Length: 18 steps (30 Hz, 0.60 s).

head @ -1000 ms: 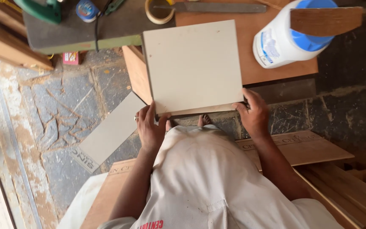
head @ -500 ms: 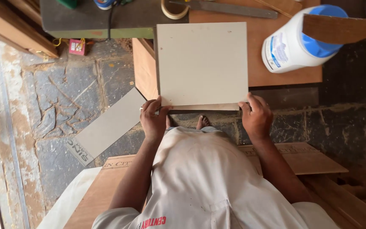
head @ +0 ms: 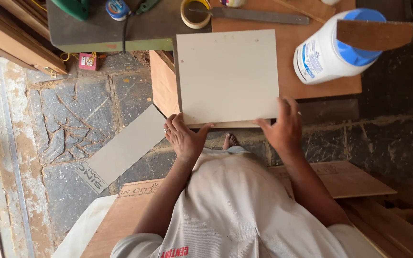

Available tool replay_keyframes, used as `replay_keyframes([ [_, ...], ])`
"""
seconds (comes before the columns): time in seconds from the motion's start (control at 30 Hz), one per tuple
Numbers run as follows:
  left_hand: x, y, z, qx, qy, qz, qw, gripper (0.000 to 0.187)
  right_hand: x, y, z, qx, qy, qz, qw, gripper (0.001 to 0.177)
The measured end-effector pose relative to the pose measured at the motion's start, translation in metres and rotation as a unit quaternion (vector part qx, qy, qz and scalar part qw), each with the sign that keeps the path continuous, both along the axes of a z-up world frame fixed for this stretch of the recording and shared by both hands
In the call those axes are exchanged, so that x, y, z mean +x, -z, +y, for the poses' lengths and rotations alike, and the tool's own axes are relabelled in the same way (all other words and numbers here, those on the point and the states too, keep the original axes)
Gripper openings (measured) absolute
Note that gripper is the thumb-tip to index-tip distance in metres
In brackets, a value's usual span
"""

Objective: Applying adhesive to a laminate piece and a wooden surface to bond them together.

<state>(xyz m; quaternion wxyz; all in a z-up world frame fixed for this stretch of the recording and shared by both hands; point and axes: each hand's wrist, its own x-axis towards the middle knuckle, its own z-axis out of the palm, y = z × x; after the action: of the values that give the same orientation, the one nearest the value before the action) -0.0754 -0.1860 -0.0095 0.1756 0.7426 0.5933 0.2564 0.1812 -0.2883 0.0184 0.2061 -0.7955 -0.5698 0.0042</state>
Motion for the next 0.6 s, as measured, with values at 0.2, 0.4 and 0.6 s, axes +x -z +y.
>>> replay_keyframes([
  [0.2,-0.016,0.033,0.001,-0.033,0.002,-0.041,0.999,0.081,0.011,0.005,-0.012,0.009,0.047,0.114,0.992,0.054],
  [0.4,-0.019,0.028,0.003,-0.066,-0.013,-0.103,0.992,0.059,0.004,0.021,-0.015,0.070,0.082,0.144,0.984,0.045],
  [0.6,-0.021,0.023,0.004,-0.094,-0.037,-0.180,0.978,0.047,0.004,0.026,-0.021,0.053,0.076,0.042,0.995,0.042],
])
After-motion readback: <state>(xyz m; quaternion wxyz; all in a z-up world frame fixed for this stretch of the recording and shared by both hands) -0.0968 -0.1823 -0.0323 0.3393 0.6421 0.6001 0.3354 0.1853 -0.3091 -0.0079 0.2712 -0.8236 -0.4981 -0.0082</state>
